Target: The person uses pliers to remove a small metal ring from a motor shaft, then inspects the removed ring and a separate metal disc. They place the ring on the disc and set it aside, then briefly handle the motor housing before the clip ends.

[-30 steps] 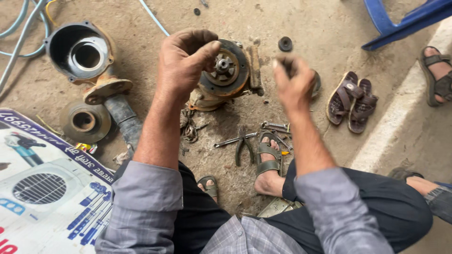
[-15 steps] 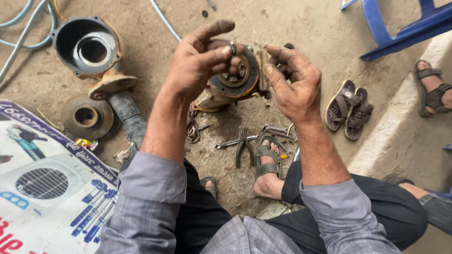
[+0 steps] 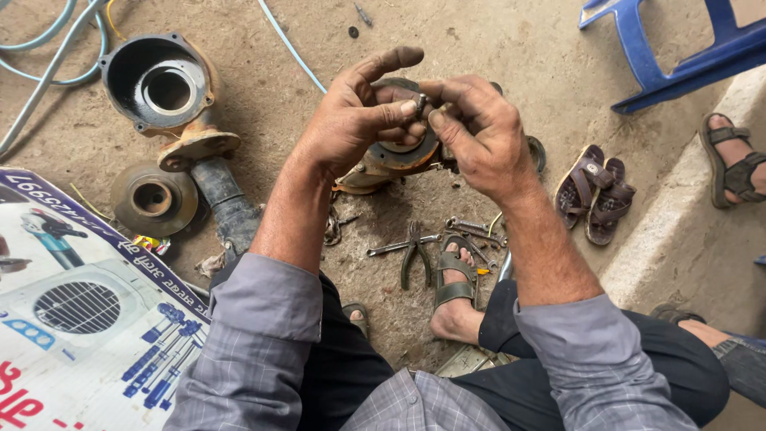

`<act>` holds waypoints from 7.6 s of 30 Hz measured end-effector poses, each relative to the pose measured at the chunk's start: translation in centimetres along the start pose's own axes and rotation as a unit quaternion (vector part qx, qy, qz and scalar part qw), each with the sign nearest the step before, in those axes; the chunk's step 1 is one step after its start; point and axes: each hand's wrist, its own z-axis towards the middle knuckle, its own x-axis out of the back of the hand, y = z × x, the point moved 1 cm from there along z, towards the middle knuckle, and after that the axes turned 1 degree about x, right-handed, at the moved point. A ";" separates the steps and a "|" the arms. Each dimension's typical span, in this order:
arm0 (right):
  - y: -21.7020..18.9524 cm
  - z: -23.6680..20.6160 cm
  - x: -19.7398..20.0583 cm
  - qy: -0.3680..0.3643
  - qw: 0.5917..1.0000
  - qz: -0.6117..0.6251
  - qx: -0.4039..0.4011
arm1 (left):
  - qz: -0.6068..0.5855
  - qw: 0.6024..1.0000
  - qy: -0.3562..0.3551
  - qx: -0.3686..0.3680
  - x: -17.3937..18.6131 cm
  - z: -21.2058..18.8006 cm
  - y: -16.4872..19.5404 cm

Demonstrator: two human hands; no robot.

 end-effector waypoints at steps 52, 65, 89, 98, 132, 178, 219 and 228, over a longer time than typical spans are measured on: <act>35.8 -12.1 -0.8 0.094 0.902 -0.200 -0.370 | 0.188 0.971 0.145 -0.035 -2.4 2.2 -3.0; 14.5 -5.9 4.1 0.289 0.865 0.365 -0.185 | 0.094 0.993 0.074 -0.013 -4.3 2.9 -3.8; 2.3 -4.4 2.6 0.157 0.952 0.256 -0.058 | 0.062 0.997 0.010 -0.045 -2.9 1.9 -4.3; 2.2 -4.4 2.1 0.169 0.954 0.238 -0.072 | 0.065 0.996 0.050 -0.030 -3.6 1.4 -3.5; -1.1 -3.2 3.4 0.151 0.988 -0.017 0.037 | 0.111 0.992 0.040 -0.038 -2.4 1.1 -3.7; 1.8 -3.6 1.4 0.167 0.951 0.252 -0.064 | 0.104 0.991 0.038 -0.075 -3.7 1.3 -3.5; 4.7 0.4 -0.2 0.135 0.941 0.311 0.016 | 0.029 0.989 0.106 -0.100 -1.8 2.7 -3.6; 5.4 0.0 -0.7 0.180 0.974 0.125 0.056 | 0.045 0.986 0.137 -0.084 -1.4 2.1 -3.2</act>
